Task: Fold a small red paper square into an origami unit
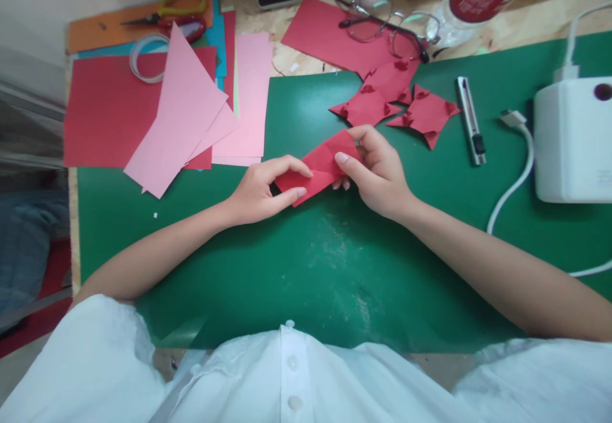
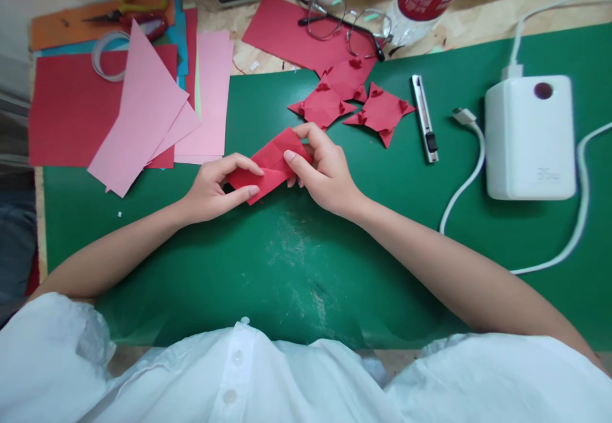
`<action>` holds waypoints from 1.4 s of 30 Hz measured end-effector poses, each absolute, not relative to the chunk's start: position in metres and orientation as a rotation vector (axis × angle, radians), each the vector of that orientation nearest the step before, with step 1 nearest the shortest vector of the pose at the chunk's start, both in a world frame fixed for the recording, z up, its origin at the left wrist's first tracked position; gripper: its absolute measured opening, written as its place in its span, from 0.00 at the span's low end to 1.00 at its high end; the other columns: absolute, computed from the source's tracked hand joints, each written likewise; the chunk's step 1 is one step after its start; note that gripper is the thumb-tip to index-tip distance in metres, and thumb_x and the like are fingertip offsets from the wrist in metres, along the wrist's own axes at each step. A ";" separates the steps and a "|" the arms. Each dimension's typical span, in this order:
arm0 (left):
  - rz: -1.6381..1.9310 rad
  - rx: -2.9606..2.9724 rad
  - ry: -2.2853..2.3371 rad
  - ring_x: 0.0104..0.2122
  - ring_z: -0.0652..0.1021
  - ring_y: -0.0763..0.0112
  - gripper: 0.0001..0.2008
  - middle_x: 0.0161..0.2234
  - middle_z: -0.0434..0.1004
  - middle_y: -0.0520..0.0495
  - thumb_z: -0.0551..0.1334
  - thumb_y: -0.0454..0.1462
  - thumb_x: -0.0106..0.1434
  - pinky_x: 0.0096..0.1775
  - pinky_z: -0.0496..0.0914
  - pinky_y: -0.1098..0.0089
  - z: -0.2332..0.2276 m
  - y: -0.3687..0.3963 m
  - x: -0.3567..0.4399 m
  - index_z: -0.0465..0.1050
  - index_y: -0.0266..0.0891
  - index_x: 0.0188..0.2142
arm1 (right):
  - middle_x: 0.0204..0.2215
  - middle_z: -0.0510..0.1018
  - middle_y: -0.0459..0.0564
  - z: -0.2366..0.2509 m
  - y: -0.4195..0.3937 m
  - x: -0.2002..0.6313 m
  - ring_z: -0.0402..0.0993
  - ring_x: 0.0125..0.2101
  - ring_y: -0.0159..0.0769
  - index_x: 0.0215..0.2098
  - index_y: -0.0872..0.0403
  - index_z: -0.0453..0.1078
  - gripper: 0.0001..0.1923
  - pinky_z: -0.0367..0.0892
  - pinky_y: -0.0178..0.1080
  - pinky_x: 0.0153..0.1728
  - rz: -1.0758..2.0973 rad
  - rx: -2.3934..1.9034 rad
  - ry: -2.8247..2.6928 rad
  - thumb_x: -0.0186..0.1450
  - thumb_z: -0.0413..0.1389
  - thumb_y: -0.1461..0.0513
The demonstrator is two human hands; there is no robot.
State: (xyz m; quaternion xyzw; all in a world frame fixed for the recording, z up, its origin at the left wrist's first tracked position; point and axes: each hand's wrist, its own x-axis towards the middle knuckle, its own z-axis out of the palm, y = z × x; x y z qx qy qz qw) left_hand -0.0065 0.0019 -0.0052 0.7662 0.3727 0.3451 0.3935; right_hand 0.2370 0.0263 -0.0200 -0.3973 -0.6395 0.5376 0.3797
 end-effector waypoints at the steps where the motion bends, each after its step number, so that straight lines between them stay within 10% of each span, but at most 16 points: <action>1: 0.879 1.936 0.979 0.44 0.85 0.69 0.09 0.46 0.87 0.46 0.67 0.39 0.69 0.48 0.78 0.70 -0.005 0.002 -0.007 0.80 0.41 0.47 | 0.28 0.79 0.43 -0.019 0.026 0.237 0.73 0.22 0.30 0.48 0.47 0.67 0.18 0.67 0.36 0.23 1.366 -1.012 -1.651 0.74 0.59 0.44; 18: 1.005 1.766 1.018 0.49 0.88 0.69 0.12 0.49 0.89 0.47 0.68 0.35 0.68 0.53 0.82 0.72 -0.006 0.005 -0.007 0.85 0.42 0.50 | 0.27 0.82 0.48 -0.012 0.024 0.238 0.76 0.25 0.35 0.47 0.49 0.79 0.31 0.72 0.41 0.28 1.415 -0.873 -1.658 0.77 0.46 0.37; 31: 1.041 1.672 1.054 0.48 0.88 0.69 0.10 0.47 0.90 0.48 0.69 0.37 0.67 0.52 0.83 0.72 -0.006 0.006 -0.006 0.86 0.41 0.47 | 0.33 0.83 0.41 -0.022 0.024 0.238 0.81 0.27 0.32 0.54 0.46 0.61 0.18 0.70 0.34 0.24 1.405 -0.868 -1.646 0.76 0.58 0.46; 42: 1.054 1.634 1.078 0.48 0.88 0.69 0.11 0.47 0.90 0.48 0.70 0.41 0.68 0.51 0.83 0.71 -0.006 0.006 -0.007 0.86 0.41 0.47 | 0.35 0.80 0.42 -0.013 0.024 0.233 0.78 0.23 0.27 0.40 0.49 0.62 0.11 0.68 0.32 0.20 1.289 -0.950 -1.628 0.71 0.61 0.58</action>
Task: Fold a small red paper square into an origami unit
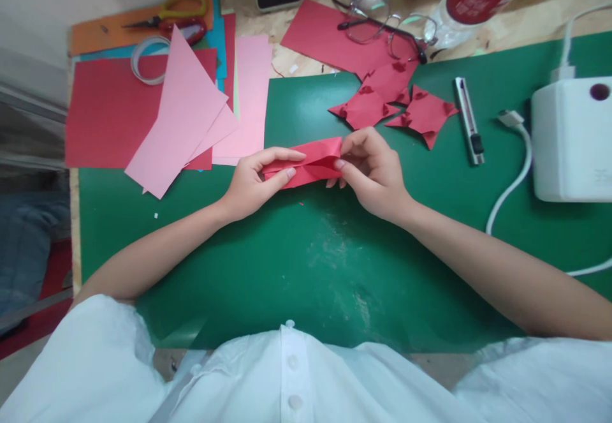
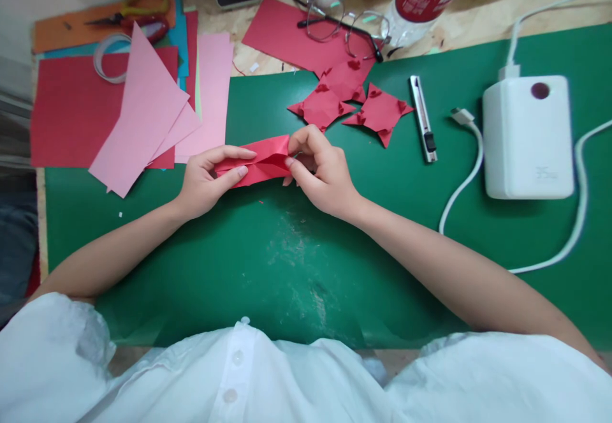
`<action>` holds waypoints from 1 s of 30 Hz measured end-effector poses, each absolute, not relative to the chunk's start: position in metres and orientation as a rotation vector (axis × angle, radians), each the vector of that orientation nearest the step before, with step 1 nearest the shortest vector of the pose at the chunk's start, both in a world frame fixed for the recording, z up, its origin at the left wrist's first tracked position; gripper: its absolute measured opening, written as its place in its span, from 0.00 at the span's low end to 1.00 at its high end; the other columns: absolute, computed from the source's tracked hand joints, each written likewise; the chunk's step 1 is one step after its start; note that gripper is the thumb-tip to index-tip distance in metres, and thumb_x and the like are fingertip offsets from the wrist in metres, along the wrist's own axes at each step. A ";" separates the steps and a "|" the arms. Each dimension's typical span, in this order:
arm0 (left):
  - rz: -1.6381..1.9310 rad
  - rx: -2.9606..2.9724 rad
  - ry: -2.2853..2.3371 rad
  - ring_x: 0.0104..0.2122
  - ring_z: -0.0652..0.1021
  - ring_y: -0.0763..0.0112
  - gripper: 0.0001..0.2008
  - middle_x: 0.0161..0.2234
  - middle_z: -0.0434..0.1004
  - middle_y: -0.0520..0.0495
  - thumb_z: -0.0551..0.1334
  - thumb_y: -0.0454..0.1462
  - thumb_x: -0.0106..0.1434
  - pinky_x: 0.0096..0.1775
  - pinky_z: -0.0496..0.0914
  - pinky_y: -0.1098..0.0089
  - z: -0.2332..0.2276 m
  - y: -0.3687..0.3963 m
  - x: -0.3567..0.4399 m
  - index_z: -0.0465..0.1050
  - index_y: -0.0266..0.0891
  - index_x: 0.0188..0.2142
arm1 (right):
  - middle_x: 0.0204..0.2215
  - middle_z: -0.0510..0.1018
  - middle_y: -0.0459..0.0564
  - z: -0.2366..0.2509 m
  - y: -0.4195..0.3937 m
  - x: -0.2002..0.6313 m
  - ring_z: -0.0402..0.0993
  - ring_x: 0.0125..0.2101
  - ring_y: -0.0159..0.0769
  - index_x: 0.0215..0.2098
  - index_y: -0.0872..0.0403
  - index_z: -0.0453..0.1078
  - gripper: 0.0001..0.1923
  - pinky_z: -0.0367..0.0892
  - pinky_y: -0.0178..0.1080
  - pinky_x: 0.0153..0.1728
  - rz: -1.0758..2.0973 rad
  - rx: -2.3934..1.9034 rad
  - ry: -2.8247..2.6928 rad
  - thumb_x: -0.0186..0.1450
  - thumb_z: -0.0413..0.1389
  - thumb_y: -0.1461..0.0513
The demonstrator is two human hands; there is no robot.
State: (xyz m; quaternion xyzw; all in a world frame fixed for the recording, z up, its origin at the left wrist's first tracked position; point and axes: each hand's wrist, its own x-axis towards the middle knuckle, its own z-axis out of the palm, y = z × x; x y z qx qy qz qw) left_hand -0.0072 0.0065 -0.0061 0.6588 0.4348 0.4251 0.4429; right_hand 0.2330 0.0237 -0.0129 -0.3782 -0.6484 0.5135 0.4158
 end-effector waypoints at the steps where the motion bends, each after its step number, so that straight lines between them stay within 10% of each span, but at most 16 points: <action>1: 1.048 1.631 1.074 0.49 0.88 0.69 0.11 0.48 0.90 0.47 0.70 0.42 0.68 0.52 0.83 0.71 -0.006 0.007 -0.007 0.86 0.41 0.47 | 0.36 0.81 0.42 -0.013 0.023 0.233 0.78 0.23 0.27 0.41 0.49 0.62 0.10 0.68 0.32 0.20 1.288 -0.955 -1.623 0.71 0.61 0.58; 30: 0.934 1.855 0.983 0.49 0.87 0.68 0.14 0.50 0.89 0.44 0.63 0.42 0.74 0.53 0.79 0.70 -0.010 0.007 -0.010 0.84 0.41 0.51 | 0.67 0.73 0.56 -0.012 0.022 0.239 0.80 0.46 0.34 0.71 0.49 0.60 0.31 0.77 0.39 0.48 0.863 -0.710 -2.191 0.71 0.55 0.64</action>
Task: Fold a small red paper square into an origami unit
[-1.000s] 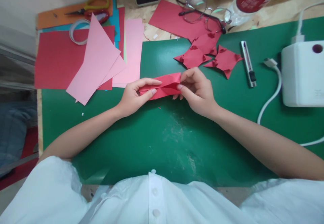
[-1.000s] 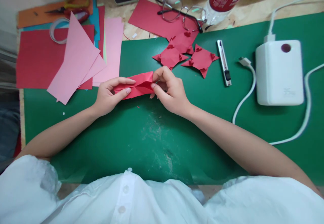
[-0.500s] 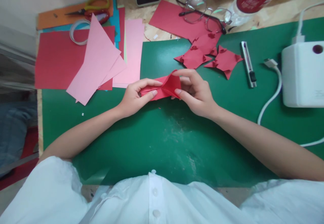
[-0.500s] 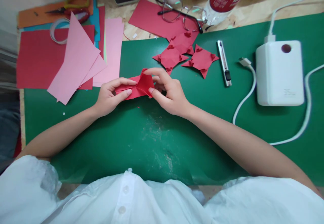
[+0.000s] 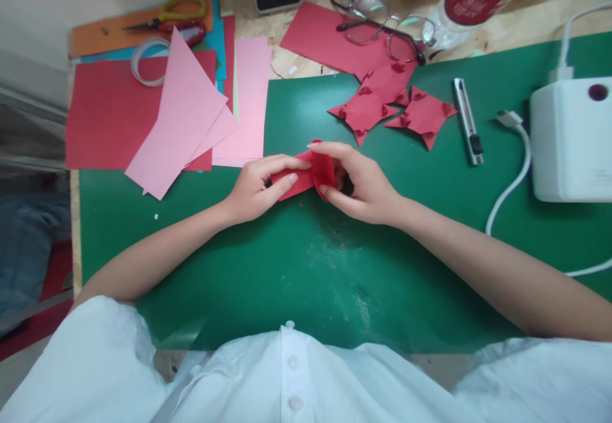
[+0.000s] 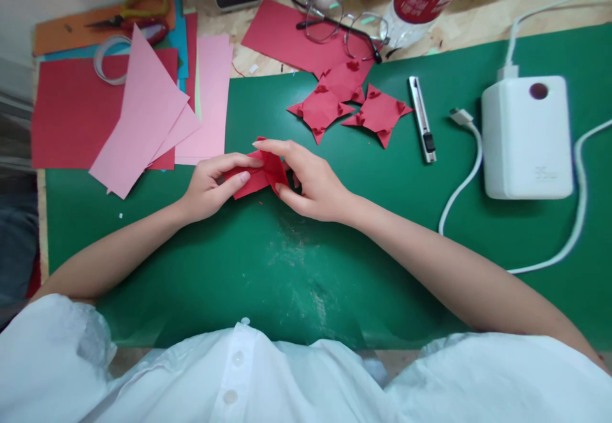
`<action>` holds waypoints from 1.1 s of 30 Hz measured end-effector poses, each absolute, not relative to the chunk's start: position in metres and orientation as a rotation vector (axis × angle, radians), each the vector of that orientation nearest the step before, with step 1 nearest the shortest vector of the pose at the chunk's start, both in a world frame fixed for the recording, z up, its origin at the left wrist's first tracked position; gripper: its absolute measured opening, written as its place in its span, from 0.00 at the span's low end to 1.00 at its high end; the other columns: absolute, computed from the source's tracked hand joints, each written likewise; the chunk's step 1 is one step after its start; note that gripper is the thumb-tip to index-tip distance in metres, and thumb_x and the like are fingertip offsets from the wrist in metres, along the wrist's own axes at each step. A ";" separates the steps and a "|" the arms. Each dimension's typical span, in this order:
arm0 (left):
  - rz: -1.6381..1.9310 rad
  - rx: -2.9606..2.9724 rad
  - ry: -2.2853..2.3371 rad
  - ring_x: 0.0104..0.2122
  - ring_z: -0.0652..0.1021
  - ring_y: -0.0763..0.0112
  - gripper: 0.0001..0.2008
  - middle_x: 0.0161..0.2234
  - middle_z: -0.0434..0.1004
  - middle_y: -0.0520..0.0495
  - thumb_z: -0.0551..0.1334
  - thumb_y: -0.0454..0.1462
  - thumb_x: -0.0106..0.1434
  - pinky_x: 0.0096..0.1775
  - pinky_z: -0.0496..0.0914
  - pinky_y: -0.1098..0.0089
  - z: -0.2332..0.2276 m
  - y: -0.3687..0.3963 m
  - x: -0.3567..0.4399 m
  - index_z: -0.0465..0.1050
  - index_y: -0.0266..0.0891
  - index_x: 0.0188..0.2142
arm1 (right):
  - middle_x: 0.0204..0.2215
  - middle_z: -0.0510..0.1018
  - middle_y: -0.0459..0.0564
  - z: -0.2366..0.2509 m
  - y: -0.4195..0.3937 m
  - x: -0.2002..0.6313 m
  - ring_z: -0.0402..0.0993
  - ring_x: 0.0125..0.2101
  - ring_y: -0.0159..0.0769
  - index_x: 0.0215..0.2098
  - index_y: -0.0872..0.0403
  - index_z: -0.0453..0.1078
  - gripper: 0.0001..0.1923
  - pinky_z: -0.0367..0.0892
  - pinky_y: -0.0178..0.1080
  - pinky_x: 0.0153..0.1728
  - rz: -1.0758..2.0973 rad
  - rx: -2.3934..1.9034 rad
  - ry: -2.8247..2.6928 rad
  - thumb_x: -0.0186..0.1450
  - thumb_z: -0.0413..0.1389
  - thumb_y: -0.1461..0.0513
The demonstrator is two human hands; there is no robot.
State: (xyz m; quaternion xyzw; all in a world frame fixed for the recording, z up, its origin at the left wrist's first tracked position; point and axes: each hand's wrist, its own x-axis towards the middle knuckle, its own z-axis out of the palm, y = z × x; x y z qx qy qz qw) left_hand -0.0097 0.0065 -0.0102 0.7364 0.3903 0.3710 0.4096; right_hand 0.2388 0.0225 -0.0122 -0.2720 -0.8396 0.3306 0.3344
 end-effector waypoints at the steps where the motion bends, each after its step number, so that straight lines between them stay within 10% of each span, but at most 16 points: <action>1: 0.932 1.867 0.977 0.49 0.87 0.68 0.14 0.50 0.89 0.44 0.63 0.42 0.74 0.52 0.79 0.71 -0.010 0.007 -0.010 0.84 0.41 0.51 | 0.68 0.73 0.56 -0.012 0.023 0.238 0.80 0.48 0.36 0.72 0.49 0.59 0.31 0.77 0.40 0.48 0.842 -0.710 -2.212 0.71 0.56 0.64; 6: 0.918 1.892 0.957 0.51 0.87 0.66 0.13 0.52 0.88 0.44 0.64 0.41 0.73 0.55 0.79 0.70 -0.010 0.006 -0.011 0.83 0.41 0.52 | 0.65 0.74 0.57 -0.012 0.024 0.238 0.77 0.57 0.43 0.74 0.47 0.56 0.33 0.77 0.45 0.53 0.770 -0.741 -2.305 0.72 0.55 0.62; 17: 0.906 1.698 0.901 0.39 0.86 0.74 0.14 0.47 0.86 0.46 0.64 0.41 0.73 0.41 0.80 0.75 -0.017 0.003 -0.007 0.71 0.43 0.56 | 0.53 0.75 0.53 -0.019 0.021 0.243 0.75 0.43 0.36 0.79 0.38 0.54 0.37 0.74 0.38 0.41 0.595 -0.676 -2.469 0.74 0.51 0.65; 28: 0.910 1.794 0.803 0.41 0.86 0.73 0.25 0.50 0.86 0.48 0.63 0.32 0.66 0.42 0.80 0.75 -0.018 0.002 -0.009 0.73 0.47 0.62 | 0.41 0.75 0.51 -0.021 0.026 0.243 0.71 0.37 0.31 0.55 0.47 0.81 0.19 0.67 0.35 0.36 0.608 -0.557 -2.423 0.75 0.51 0.64; 33: 0.864 1.960 0.703 0.41 0.85 0.73 0.13 0.45 0.88 0.47 0.62 0.34 0.70 0.42 0.78 0.74 -0.011 0.005 -0.008 0.83 0.44 0.49 | 0.32 0.69 0.48 -0.018 0.027 0.243 0.66 0.32 0.31 0.47 0.47 0.84 0.16 0.61 0.36 0.33 0.654 -0.521 -2.479 0.76 0.52 0.62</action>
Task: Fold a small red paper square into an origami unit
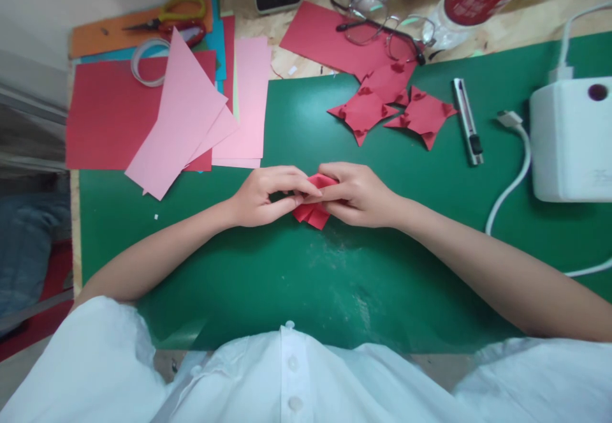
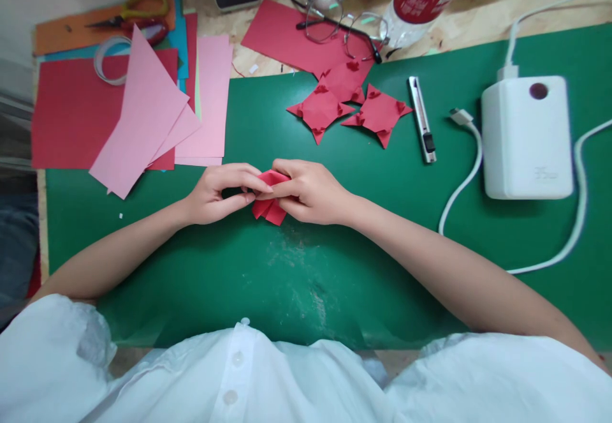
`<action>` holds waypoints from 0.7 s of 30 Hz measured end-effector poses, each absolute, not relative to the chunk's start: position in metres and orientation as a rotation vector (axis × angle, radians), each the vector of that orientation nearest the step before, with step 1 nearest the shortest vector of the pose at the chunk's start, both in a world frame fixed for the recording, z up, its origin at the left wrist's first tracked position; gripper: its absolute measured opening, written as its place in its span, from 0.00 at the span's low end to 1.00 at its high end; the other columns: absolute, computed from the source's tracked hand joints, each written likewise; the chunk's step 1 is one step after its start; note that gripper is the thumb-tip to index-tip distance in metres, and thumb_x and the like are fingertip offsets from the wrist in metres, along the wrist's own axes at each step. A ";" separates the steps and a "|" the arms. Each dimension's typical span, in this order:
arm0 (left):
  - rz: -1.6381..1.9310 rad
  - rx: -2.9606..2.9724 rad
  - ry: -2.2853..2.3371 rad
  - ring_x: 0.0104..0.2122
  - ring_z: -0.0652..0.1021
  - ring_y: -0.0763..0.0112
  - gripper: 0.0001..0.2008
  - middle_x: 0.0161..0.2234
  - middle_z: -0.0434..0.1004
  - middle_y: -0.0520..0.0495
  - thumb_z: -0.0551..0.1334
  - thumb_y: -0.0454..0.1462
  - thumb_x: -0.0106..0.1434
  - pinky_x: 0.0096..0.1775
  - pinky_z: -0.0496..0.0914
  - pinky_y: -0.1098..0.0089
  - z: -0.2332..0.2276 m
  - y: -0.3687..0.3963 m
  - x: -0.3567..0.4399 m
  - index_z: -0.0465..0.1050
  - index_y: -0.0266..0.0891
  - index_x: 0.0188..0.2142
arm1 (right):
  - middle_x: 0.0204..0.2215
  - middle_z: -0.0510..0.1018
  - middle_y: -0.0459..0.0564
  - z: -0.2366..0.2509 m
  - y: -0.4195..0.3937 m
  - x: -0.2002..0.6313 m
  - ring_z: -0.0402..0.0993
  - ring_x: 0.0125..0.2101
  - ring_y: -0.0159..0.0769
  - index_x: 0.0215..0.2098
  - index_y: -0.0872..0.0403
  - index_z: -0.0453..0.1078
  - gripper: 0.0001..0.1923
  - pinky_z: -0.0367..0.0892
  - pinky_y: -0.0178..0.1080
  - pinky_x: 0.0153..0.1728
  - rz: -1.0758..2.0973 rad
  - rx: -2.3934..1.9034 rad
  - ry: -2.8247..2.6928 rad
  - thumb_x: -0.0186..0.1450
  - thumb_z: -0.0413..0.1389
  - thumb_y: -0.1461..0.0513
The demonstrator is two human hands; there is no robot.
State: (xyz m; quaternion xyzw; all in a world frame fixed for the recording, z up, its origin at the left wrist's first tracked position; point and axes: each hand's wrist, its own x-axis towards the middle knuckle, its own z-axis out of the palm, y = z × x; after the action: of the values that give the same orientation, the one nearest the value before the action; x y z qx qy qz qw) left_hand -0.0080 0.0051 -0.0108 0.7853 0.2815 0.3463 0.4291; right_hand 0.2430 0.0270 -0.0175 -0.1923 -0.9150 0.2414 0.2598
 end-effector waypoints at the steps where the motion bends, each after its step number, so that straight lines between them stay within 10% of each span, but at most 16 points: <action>1: 0.843 1.986 0.701 0.41 0.85 0.72 0.12 0.44 0.88 0.47 0.62 0.36 0.71 0.43 0.78 0.73 -0.010 0.005 -0.008 0.84 0.44 0.47 | 0.31 0.70 0.48 -0.017 0.027 0.243 0.65 0.31 0.31 0.47 0.48 0.84 0.16 0.61 0.37 0.33 0.647 -0.505 -2.493 0.76 0.51 0.61; 21: 0.905 1.941 0.788 0.32 0.82 0.79 0.08 0.37 0.89 0.50 0.65 0.33 0.70 0.35 0.72 0.78 -0.005 0.006 -0.005 0.85 0.41 0.41 | 0.33 0.87 0.44 -0.005 0.030 0.241 0.73 0.27 0.26 0.42 0.50 0.83 0.10 0.66 0.33 0.32 1.035 -0.414 -2.241 0.75 0.61 0.55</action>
State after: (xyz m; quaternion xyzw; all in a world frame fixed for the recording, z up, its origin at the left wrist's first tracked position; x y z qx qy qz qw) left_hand -0.0047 0.0062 -0.0055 0.7733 0.3138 0.3607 0.4165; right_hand 0.2413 0.0300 -0.0052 -0.1570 -0.8502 0.3926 0.3137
